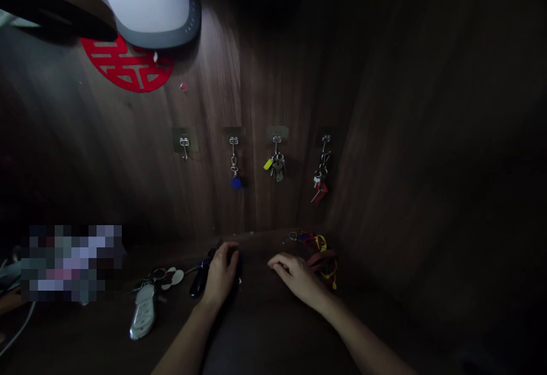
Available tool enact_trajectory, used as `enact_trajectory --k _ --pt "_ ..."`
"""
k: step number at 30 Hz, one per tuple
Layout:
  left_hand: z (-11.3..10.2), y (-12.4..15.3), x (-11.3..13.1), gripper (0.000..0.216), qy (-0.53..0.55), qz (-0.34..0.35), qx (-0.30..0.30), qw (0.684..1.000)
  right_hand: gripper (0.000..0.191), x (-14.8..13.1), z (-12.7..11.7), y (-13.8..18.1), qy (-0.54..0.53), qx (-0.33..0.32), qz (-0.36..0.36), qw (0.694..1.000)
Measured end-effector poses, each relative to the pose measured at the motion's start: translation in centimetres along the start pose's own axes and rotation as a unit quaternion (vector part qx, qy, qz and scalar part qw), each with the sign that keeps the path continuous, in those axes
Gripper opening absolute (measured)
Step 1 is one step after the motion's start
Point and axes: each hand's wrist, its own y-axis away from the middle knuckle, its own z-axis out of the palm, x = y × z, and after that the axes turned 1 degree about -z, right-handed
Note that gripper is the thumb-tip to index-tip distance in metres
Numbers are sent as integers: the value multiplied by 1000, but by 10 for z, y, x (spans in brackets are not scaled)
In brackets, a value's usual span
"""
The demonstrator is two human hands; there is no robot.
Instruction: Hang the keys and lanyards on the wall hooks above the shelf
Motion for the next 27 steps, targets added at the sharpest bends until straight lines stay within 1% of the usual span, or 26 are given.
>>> enact_trajectory --k 3,5,8,10,13,16,18,19,21,23,24,25,27 --pt "1 3 1 15 -50 28 -56 997 24 16 -3 4 50 85 -10 995" --pt "1 5 2 17 -86 48 -86 991 23 27 -10 5 82 142 -2 986" --pt "1 7 6 17 -83 65 -121 987 21 42 -26 8 141 217 53 965" --pt "2 8 10 17 -55 75 -144 985 19 50 -36 10 191 239 103 946" --pt "5 12 18 17 -18 88 -172 981 19 58 -45 12 242 235 144 930" --pt "9 16 26 19 -5 90 -191 977 19 62 -44 12 255 212 146 932" --pt "10 16 30 22 -3 95 -190 977 19 61 -42 11 259 208 136 933" --pt "9 15 31 23 -5 100 -179 979 18 60 -42 10 258 214 124 934" --pt "5 11 31 27 -19 107 -134 985 17 56 -40 10 245 228 84 939" --pt "-1 6 27 30 -39 100 -81 991 17 50 -36 9 221 232 29 947" --pt "-4 4 25 30 -50 89 -68 992 18 48 -34 9 209 225 2 952" --pt "-7 2 22 29 -59 76 -70 993 19 45 -31 9 199 213 -23 956" --pt "-12 0 19 24 -76 52 -106 990 21 42 -26 8 185 184 -59 963"
